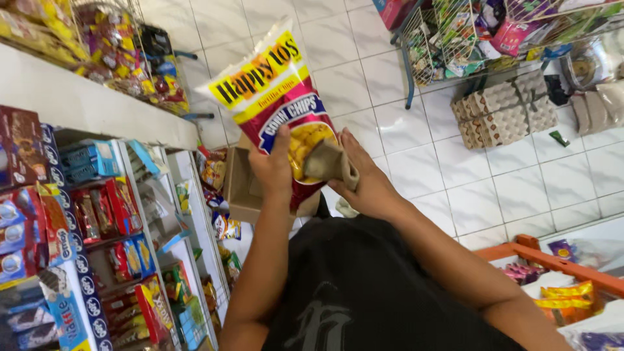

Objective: The person wipes the surface of a bag of Happy Tos corn chips using a checkered cloth. They repeatedly pick up the bag, wipe it, and place it back into a cardboard box or onto a shelf. The person handles the bag multiple times, wiping different sides and sections of the packaging.

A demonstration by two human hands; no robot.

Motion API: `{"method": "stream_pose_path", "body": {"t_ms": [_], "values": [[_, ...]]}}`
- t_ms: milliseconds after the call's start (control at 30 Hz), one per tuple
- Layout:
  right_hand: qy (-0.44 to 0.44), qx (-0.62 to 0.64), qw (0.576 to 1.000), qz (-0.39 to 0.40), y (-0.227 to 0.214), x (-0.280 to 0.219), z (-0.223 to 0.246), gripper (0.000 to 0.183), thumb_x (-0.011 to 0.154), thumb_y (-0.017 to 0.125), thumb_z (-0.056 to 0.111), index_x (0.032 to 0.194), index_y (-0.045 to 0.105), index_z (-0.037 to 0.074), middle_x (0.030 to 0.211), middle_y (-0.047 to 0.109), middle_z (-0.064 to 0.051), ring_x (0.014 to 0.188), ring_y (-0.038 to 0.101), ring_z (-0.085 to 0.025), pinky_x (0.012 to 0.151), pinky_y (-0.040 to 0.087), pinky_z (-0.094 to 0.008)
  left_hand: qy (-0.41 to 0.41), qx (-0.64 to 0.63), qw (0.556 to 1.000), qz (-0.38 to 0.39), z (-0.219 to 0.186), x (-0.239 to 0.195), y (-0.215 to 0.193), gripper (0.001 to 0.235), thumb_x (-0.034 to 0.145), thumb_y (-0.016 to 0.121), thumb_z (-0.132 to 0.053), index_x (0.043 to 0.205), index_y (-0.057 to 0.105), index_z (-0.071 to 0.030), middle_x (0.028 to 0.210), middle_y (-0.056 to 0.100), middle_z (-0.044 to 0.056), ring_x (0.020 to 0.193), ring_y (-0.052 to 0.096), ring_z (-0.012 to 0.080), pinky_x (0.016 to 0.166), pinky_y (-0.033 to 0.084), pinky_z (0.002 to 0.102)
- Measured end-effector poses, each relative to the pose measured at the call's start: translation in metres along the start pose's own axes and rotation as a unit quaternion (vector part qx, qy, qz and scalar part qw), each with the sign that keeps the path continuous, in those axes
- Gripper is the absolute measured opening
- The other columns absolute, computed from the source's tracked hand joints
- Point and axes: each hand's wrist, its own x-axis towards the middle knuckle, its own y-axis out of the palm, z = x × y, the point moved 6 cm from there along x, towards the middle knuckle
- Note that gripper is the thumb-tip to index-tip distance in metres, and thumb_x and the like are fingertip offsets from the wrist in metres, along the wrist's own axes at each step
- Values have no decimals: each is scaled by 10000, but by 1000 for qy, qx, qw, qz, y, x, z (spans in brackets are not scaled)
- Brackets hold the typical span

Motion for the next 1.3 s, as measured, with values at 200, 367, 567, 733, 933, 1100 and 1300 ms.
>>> {"method": "stream_pose_path", "body": {"t_ms": [200,367,567,733,933,1100,1300], "values": [[253,221,940,58,-15,2,-93,445,1020,667,249,1384,614,-1,952,684,-102,890,619,-185,881,507,-344,-46,-20,999,-5,12,19,-6,335,945,766,-279,1139,717,-10,1047,729,7,899,649,85,819,527,276],[216,198,956,-26,-33,58,-111,325,1074,636,185,1235,660,-97,1035,519,-238,946,463,-302,832,406,-404,-102,-4,994,38,44,-7,22,319,927,756,-274,1117,688,-27,970,707,-11,822,624,84,752,520,271],[-172,20,969,177,-2,103,-18,888,822,813,159,1567,348,29,1661,260,-215,1569,186,-361,1250,182,-553,-79,-98,981,-151,63,12,19,289,912,723,-179,1149,698,-17,1028,744,23,902,708,130,823,582,308],[-250,-24,906,341,-6,91,-18,922,718,747,62,1559,368,56,1665,293,-143,1567,233,-324,1267,180,-540,-83,-163,936,-300,41,11,-15,498,1005,660,-403,1169,713,64,1120,757,137,971,723,232,840,592,380],[-107,204,903,363,-17,127,-71,619,934,639,-39,1526,480,49,1635,476,-108,1516,477,-275,1269,367,-403,20,-363,842,-399,16,-17,-24,633,972,588,-484,1390,529,-13,1364,649,136,1191,684,308,991,584,502],[37,340,897,279,9,158,-78,702,944,570,68,1586,288,49,1679,360,-140,1011,583,-300,941,482,-357,51,-375,802,-462,40,-63,-6,655,960,573,-506,1430,458,-64,1380,611,113,1210,651,298,1010,554,500],[-354,150,839,386,41,83,-9,850,921,731,166,1609,262,-6,1706,182,-203,1616,103,-373,1314,75,-533,67,-358,757,-542,63,-106,-6,674,1016,557,-507,1425,507,27,1376,639,165,1208,656,303,1017,552,463]]}}
